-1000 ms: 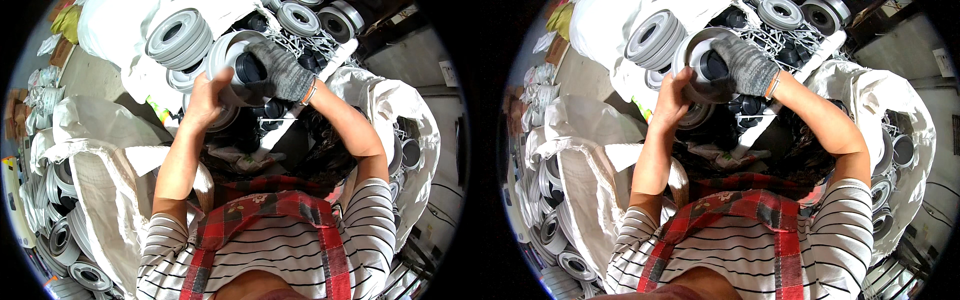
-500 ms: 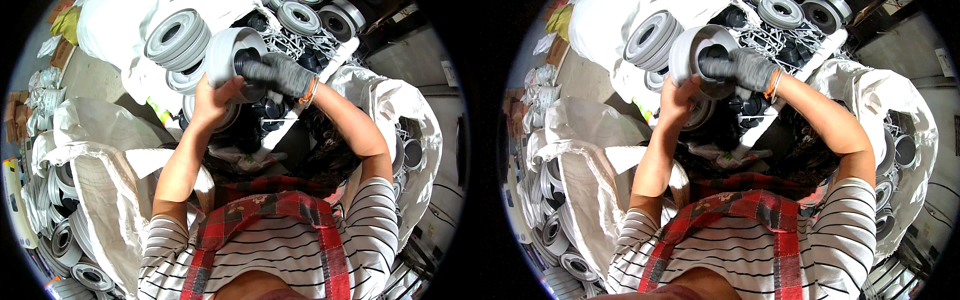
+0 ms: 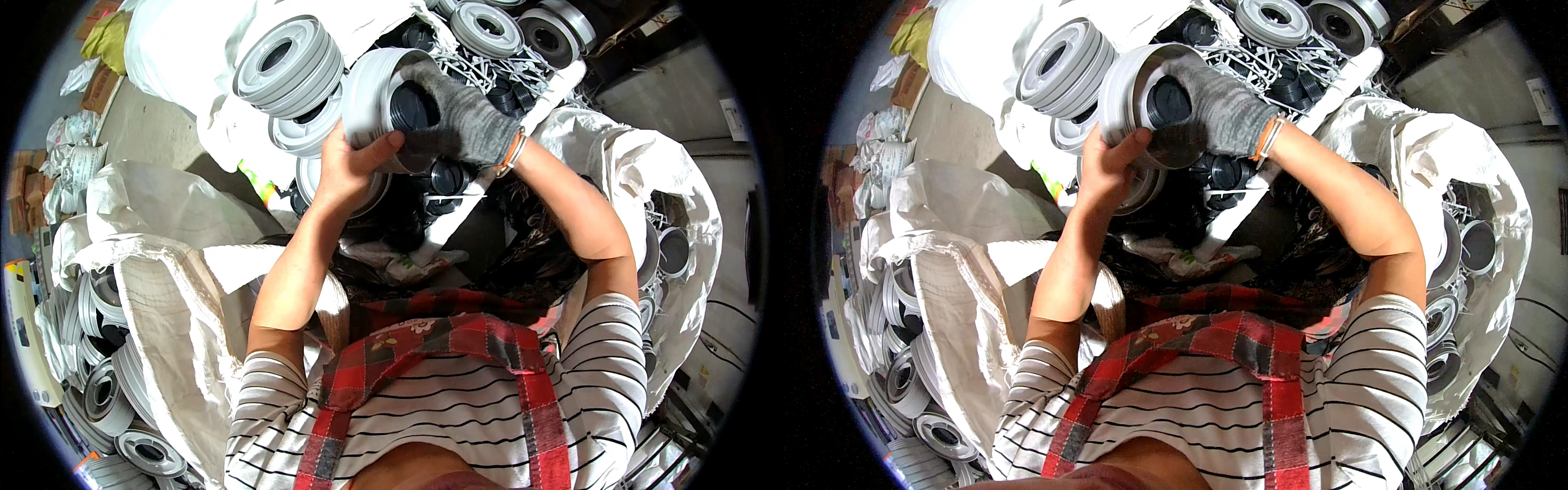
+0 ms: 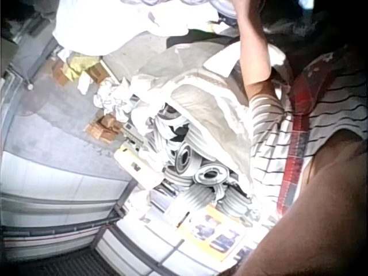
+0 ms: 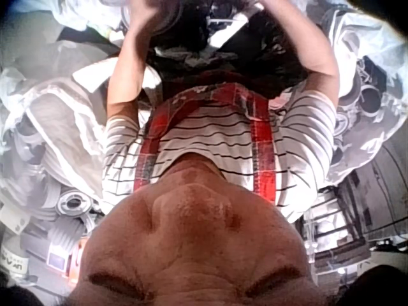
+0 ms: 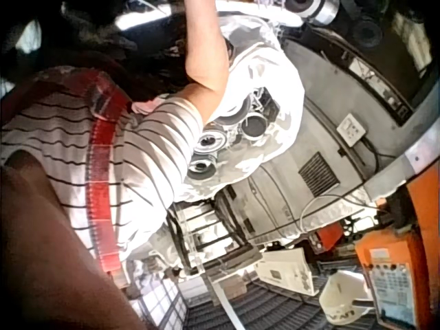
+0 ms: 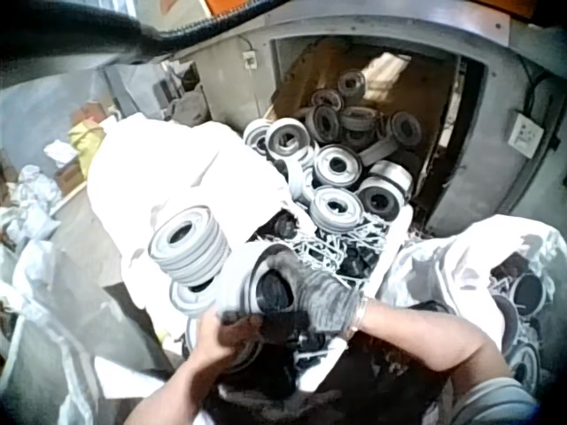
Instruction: The person sorts gray and black circular plastic parts from a large white sack. They pick up individual parts, inspect them, and place them into a pile on top of the sack. The person wears gloves and handles the parts one by one throughout the video.
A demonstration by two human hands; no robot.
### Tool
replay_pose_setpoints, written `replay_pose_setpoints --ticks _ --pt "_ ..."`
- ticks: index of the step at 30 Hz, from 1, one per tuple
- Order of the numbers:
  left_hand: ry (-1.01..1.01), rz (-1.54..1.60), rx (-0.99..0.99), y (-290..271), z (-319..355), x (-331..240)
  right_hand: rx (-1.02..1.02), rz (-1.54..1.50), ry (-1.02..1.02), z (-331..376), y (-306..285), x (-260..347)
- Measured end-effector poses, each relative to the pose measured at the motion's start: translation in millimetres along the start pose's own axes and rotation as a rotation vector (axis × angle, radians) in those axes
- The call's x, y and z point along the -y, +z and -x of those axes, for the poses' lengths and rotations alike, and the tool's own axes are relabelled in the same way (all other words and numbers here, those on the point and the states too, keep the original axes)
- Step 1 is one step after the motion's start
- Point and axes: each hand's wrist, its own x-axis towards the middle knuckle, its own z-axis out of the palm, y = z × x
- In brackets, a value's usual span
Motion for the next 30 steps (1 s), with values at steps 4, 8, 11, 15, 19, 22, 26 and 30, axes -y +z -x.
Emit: replay_pose_setpoints --ticks 4,8,11,15,19,22,26,30 --pt "-0.136 0.053 0.062 -10.3 1.3 1.8 -0.018 0.098 -0.103 1.4 1.2 -0.7" --pt "-0.161 0.244 0.099 -9.0 1.6 -3.3 -0.034 0.127 -0.308 -0.4 8.5 -8.8" --pt "-0.169 0.201 0.095 -15.0 -0.3 -1.6 -0.079 0.191 -0.466 4.6 8.9 -8.3" --pt "-0.171 0.186 0.053 -12.2 -0.7 -3.3 -0.078 0.256 -0.475 4.3 13.6 -5.7" --pt "-0.186 0.156 0.009 -20.2 -2.4 -1.5 -0.042 0.367 -0.554 4.1 9.5 4.0" --pt "-0.194 0.218 0.027 -15.7 -1.5 -4.2 -0.047 0.302 -0.542 4.2 11.3 -5.9" --pt "-0.197 0.302 0.037 -6.7 3.8 -7.8 -0.076 0.166 -0.366 -0.6 3.2 6.6" --pt "-0.041 -0.095 -0.002 -7.1 3.2 1.2 0.38 -0.605 0.493 -7.1 -8.7 2.1"
